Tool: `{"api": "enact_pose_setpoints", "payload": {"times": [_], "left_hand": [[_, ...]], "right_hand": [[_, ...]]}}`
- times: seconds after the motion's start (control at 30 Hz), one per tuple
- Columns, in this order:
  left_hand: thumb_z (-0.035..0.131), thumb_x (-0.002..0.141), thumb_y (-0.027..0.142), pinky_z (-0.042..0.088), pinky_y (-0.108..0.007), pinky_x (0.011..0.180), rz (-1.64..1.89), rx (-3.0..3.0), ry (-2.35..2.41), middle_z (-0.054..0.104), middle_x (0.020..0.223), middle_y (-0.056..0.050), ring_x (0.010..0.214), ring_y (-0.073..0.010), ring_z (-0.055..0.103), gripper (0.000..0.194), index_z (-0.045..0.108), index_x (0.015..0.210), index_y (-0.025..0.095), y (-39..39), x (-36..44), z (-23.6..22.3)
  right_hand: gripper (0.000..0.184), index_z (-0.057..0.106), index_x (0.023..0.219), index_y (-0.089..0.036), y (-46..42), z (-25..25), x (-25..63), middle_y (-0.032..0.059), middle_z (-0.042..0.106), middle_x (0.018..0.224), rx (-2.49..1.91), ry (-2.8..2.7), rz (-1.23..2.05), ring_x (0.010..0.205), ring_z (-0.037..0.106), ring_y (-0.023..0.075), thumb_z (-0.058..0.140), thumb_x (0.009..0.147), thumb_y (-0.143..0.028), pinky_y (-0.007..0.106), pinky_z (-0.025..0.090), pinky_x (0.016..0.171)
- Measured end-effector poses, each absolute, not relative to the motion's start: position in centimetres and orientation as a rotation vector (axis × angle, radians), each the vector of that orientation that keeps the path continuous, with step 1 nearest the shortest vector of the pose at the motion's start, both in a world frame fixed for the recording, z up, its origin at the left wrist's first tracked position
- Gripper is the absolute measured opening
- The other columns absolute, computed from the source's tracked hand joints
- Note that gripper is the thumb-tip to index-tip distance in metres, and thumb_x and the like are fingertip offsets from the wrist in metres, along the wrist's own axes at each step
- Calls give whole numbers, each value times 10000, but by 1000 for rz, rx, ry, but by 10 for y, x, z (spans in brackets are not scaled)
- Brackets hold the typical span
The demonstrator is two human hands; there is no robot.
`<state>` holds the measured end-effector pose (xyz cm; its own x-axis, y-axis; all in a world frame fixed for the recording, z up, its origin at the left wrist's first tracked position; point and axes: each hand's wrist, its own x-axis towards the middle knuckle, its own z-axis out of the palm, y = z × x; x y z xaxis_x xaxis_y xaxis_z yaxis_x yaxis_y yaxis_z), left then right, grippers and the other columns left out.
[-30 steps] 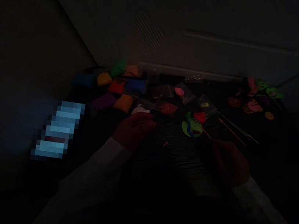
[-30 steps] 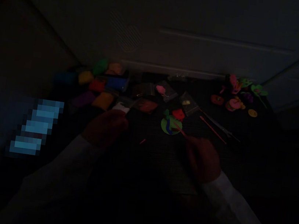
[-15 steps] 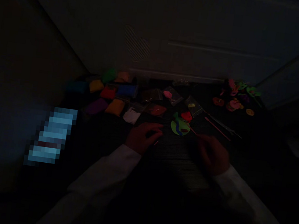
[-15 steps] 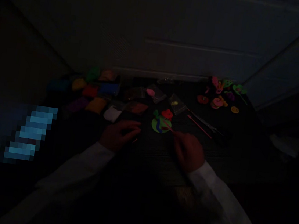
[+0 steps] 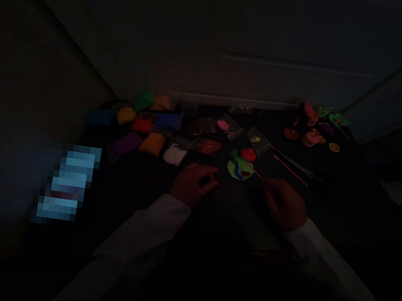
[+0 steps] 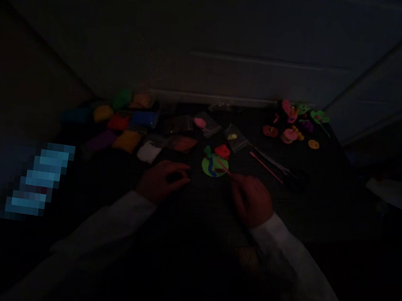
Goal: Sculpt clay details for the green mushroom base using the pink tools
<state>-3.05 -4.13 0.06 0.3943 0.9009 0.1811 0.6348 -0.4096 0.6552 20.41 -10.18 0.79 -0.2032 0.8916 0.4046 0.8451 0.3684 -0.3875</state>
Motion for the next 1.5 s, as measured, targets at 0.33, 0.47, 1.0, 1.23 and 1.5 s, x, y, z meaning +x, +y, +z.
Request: {"api": "enact_pose_setpoints", "payload": {"times": [0.33, 0.47, 1.0, 1.23, 1.5], "left_hand": [[593, 677, 302, 450, -269, 724, 748, 2131, 1298, 620, 852, 0, 815, -130, 551, 256, 578, 915, 209, -40, -43, 3], [541, 717, 318, 445, -278, 728, 812, 2115, 1344, 621, 832, -20, 800, -132, 556, 176, 604, 810, 183, -42, -51, 4], [560, 694, 310, 366, -373, 806, 667, 2365, 1419, 583, 870, -19, 887, -183, 475, 139, 605, 779, 209, -73, -56, 1], [556, 695, 305, 363, -367, 801, 681, 2353, 1416, 579, 873, -16, 888, -182, 465, 139, 604, 786, 212, -74, -56, 1], [501, 716, 211, 373, -357, 795, 762, 2340, 1396, 582, 856, -30, 858, -170, 484, 135, 607, 795, 190, -73, -57, 6]], "right_hand": [[226, 503, 1009, -159, -101, 10, 202, 36, 558, 822, -1512, -2069, 91, 700, 518, 105, 419, 804, -208, 232, 409, 623], [219, 503, 1002, -167, -100, 8, 204, 29, 560, 831, -1503, -2054, 83, 708, 526, 99, 432, 799, -208, 224, 414, 627], [257, 486, 1068, -208, -124, 4, 141, -8, 507, 661, -1398, -2435, 267, 595, 472, 88, 383, 833, -227, 223, 328, 544], [269, 472, 1086, -213, -123, 4, 143, -11, 490, 669, -1401, -2478, 220, 595, 452, 85, 384, 833, -215, 227, 297, 543], [291, 464, 1109, -211, -122, 2, 143, -7, 501, 679, -1401, -2503, 210, 599, 456, 83, 390, 827, -218, 225, 306, 550]]}}
